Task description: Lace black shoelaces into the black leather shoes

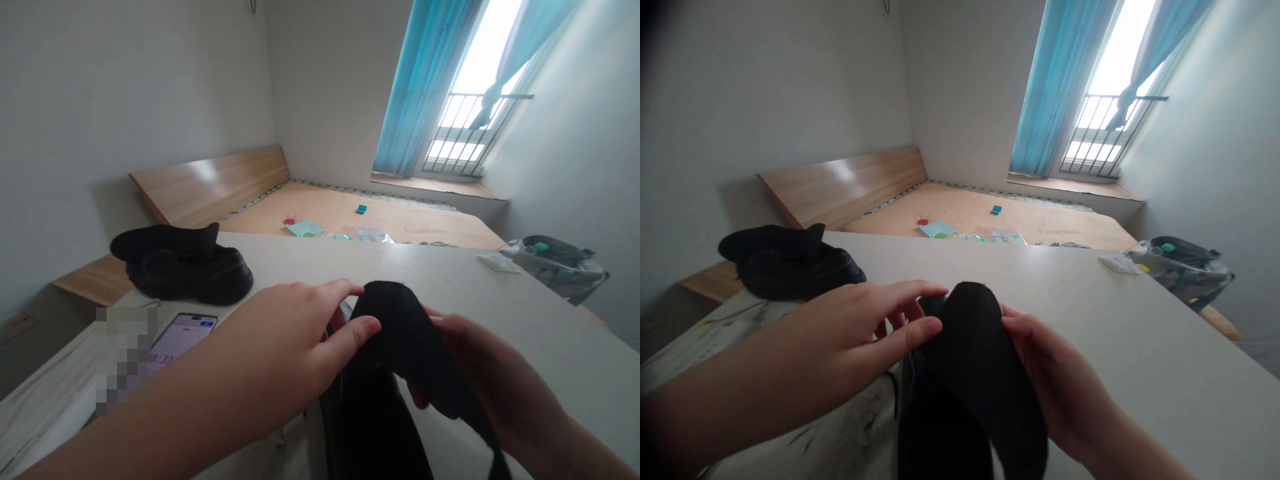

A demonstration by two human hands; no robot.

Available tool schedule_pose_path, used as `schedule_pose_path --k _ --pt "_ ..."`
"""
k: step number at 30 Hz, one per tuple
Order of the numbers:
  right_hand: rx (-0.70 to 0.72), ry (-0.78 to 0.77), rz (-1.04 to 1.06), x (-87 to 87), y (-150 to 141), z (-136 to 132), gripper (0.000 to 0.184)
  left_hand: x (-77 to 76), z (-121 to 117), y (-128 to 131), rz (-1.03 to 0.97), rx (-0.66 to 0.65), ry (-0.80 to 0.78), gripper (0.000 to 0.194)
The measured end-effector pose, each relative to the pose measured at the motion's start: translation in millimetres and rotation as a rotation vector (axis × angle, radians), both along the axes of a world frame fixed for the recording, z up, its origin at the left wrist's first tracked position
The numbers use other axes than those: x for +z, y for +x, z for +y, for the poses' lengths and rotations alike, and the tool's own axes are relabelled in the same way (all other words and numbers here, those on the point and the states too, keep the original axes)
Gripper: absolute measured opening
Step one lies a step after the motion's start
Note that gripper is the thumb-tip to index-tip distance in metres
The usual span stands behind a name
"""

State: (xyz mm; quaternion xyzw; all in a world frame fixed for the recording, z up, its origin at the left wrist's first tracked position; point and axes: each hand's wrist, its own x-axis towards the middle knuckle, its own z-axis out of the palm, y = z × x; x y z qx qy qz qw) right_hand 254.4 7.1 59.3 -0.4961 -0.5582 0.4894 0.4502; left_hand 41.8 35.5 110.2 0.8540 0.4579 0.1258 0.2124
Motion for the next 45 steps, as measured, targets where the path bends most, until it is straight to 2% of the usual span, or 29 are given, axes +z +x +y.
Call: schedule_pose_path --k 3,5,6,9,12,16,19,22,24,26,28,31,35,38,43,45 --pt "-0.055 -0.193 0.129 -8.3 0.2 -1.3 0.024 -4.4 4.4 -2.0 -0.031 0.056 0.011 0.056" --pt "-0.114 -0.183 0.033 -12.5 0.9 -0.3 0.026 -7.8 8.9 -3.4 -0.046 0.089 0.039 0.061" --pt "-0.099 -0.173 -0.028 -13.9 1.3 0.5 0.029 -9.2 11.1 -4.0 -0.055 0.1 0.053 0.063" --pt "0.037 -0.177 -0.16 -15.7 1.8 2.4 0.04 -11.0 16.0 -4.7 -0.082 0.113 0.075 0.06" --pt "0.086 -0.159 -0.202 -16.5 0.4 2.5 0.047 -10.6 17.2 -3.8 -0.114 0.106 0.083 0.046" --pt "0.089 -0.107 -0.206 -18.2 -1.5 1.8 0.041 -11.3 15.0 -2.3 -0.153 0.083 0.102 0.042" --pt "0.104 -0.119 -0.144 -19.8 -0.5 1.7 0.036 -11.8 13.3 -3.1 -0.151 0.094 0.145 0.053" --pt "0.065 -0.112 -0.085 -20.3 0.2 1.4 0.038 -10.2 14.3 -5.2 -0.093 0.156 0.195 0.062" --pt "0.031 -0.126 -0.028 -19.3 -0.5 0.9 0.04 -8.0 15.9 -6.1 -0.052 0.194 0.172 0.066" --pt "0.006 -0.135 0.03 -17.8 -1.4 0.7 0.042 -5.3 16.8 -6.0 -0.05 0.172 0.101 0.058" --pt "-0.009 -0.118 0.055 -17.4 -1.7 1.2 0.04 -2.6 15.5 -4.7 -0.078 0.091 0.025 0.038" --pt "-0.061 0.021 -0.011 -21.3 0.0 3.1 0.032 -0.2 10.0 -1.7 -0.175 0.018 0.025 0.03" --pt "-0.274 0.415 -0.283 -32.2 2.4 2.2 0.033 -0.8 4.3 1.1 -0.34 0.057 0.105 0.024" --pt "-0.313 0.624 -0.44 -37.6 0.3 -1.3 0.036 -1.6 3.8 2.1 -0.407 0.047 0.085 0.013" --pt "-0.308 0.801 -0.403 -35.7 -2.6 -2.5 0.044 2.1 2.3 3.3 -0.559 0.026 -0.006 0.01" --pt "-0.296 0.831 -0.509 -31.5 -0.1 -2.3 0.036 4.3 0.8 3.7 -0.61 0.012 -0.055 0.012"
